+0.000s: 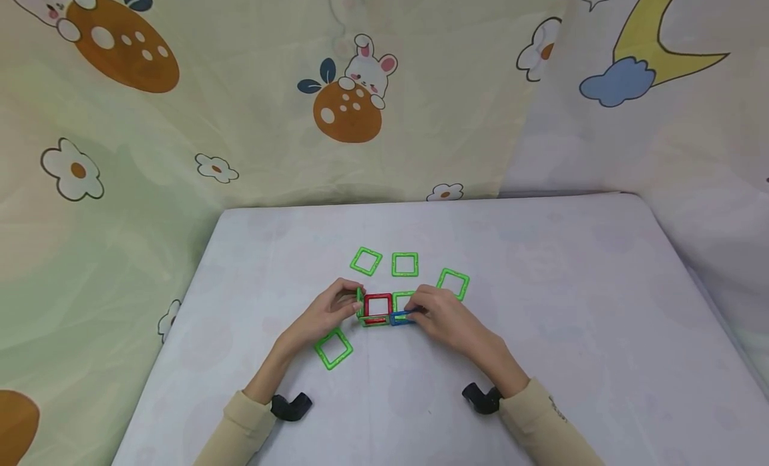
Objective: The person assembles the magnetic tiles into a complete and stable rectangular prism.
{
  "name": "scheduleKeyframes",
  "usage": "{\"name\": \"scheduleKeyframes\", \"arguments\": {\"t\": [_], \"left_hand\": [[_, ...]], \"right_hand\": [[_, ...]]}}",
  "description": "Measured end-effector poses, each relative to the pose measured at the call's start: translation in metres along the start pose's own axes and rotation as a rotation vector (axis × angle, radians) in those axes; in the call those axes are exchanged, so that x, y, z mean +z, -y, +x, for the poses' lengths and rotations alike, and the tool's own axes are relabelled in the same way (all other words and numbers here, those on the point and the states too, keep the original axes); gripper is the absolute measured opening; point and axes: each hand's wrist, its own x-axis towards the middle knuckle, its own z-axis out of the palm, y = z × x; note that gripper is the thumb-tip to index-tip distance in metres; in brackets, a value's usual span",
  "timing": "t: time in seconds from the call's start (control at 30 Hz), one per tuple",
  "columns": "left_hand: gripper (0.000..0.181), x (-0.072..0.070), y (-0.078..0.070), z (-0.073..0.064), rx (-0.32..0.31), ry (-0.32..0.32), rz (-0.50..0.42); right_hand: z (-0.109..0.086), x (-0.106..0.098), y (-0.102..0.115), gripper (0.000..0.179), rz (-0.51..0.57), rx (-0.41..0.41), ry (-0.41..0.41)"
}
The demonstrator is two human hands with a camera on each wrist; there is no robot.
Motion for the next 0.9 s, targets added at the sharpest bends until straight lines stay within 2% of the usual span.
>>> {"name": "scheduleKeyframes", "arguments": {"t": [0.37,0.9], "left_hand": [[0.043,0.0,-0.0003,-0.0005,0.001,0.0,-0.001],[0.043,0.0025,-0.002,-0.0018,0.018,-0.007,-0.003]], "right_hand": [[-0.0036,0.0018,0.0019,0.018,-0.11,-0.076,-0.039],[-0.0049,0.0003,0.0016,0.021,-0.057,0.003,-0.011]]}}
